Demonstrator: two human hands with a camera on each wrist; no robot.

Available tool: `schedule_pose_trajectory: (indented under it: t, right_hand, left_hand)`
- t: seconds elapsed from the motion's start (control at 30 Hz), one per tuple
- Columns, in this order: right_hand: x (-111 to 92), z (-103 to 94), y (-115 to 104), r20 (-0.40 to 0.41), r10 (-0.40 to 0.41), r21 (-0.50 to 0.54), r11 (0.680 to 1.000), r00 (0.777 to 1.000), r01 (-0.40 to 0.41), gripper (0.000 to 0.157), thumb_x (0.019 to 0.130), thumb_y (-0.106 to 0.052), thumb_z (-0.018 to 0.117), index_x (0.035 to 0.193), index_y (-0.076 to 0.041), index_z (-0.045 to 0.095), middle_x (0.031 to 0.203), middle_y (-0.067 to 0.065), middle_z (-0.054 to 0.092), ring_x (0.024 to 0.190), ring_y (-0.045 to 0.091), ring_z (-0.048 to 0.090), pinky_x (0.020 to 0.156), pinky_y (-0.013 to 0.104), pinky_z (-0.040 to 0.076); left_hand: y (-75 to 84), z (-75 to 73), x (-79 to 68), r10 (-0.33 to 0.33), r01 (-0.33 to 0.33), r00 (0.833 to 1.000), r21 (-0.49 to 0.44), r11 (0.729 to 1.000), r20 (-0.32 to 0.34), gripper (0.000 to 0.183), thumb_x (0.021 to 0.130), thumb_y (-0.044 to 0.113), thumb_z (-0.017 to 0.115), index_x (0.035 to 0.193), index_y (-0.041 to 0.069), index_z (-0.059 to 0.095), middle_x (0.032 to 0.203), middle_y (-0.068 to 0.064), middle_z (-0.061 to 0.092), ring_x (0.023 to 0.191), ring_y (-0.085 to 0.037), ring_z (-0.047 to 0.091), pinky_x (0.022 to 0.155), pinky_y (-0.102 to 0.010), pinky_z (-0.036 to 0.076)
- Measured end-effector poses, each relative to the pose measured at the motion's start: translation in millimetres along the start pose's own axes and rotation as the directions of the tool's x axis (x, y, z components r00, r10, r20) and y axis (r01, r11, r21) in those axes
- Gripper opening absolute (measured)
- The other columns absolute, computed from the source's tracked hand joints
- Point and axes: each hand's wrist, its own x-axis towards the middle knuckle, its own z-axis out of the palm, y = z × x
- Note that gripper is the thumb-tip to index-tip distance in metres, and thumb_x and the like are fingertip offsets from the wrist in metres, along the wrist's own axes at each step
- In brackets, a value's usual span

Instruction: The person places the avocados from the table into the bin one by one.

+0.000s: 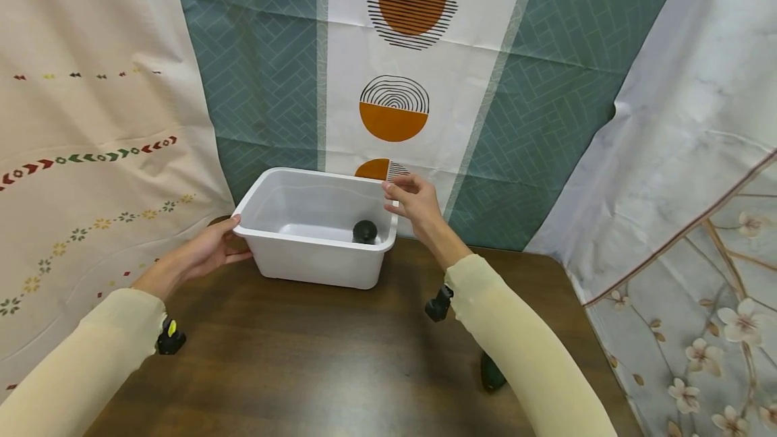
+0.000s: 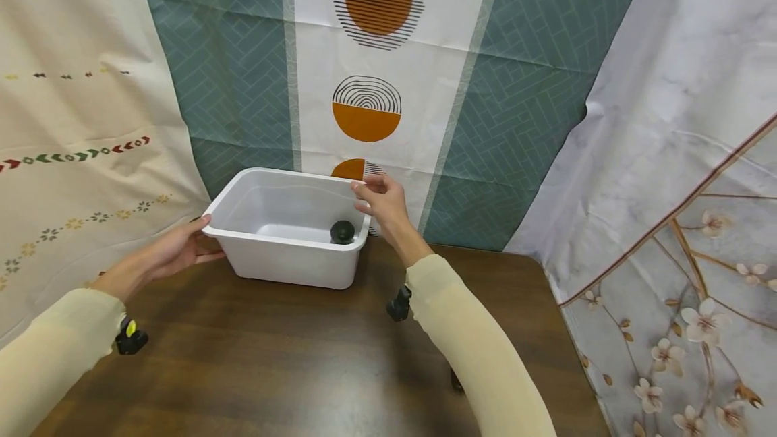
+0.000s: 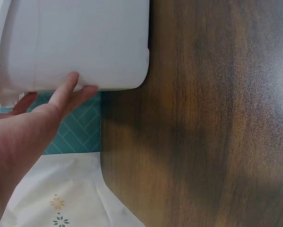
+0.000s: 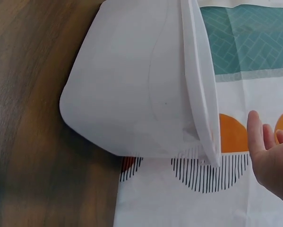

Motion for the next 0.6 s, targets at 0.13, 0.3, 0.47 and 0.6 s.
schedule_pose_trajectory:
  t: [0.13, 0.3, 0.47, 0.6]
  right_hand:
    - [-3, -4.2, 1, 0.019, 0.003, -0.043, 0.999, 1.000, -0.002, 0.045, 0.099, -0.010, 0.077, 0.135, 0.009, 0.057, 0.114, 0.013, 0.063, 0.112, 0.037, 0.068, 0.092, 0.047, 0.063]
    - [-8, -12.0, 0, 0.072, 0.010, -0.126, 0.992, 0.997, -0.001, 0.041, 0.099, -0.013, 0.078, 0.133, 0.002, 0.060, 0.119, 0.015, 0.064, 0.113, 0.034, 0.069, 0.092, 0.045, 0.063]
    - [-15, -21.4, -2, 0.157, 0.006, -0.214, 0.976, 0.988, 0.028, 0.046, 0.100, -0.015, 0.077, 0.140, 0.000, 0.059, 0.128, 0.018, 0.062, 0.118, 0.035, 0.067, 0.093, 0.044, 0.062]
    - [-21, -27.2, -3, 0.194, 0.011, -0.263, 0.964, 0.981, 0.041, 0.048, 0.100, -0.016, 0.077, 0.142, -0.001, 0.058, 0.132, 0.019, 0.062, 0.123, 0.035, 0.065, 0.097, 0.047, 0.061]
  left_hand:
    - [-0.4, -0.1, 0.8, -0.004, 0.004, 1.000, -0.006, 1.000, -0.001, 0.074, 0.117, 0.047, 0.028, 0.169, 0.005, -0.005, 0.168, -0.027, 0.005, 0.145, -0.057, 0.026, 0.102, -0.039, 0.058]
    - [0.3, 0.9, 1.2, -0.013, 0.013, 1.000, -0.003, 1.000, -0.012, 0.075, 0.116, 0.048, 0.028, 0.169, 0.007, -0.004, 0.169, -0.026, 0.004, 0.146, -0.056, 0.026, 0.108, -0.044, 0.054]
    - [-0.7, 1.4, 1.2, -0.008, 0.008, 1.000, -0.009, 1.000, -0.010, 0.077, 0.116, 0.050, 0.030, 0.169, 0.006, -0.005, 0.169, -0.026, 0.004, 0.147, -0.058, 0.021, 0.119, -0.055, 0.042]
    - [-1.2, 1.2, 0.2, -0.004, 0.004, 1.000, -0.019, 1.000, -0.016, 0.077, 0.116, 0.049, 0.030, 0.169, 0.006, -0.004, 0.168, -0.025, 0.007, 0.147, -0.059, 0.021, 0.118, -0.056, 0.042]
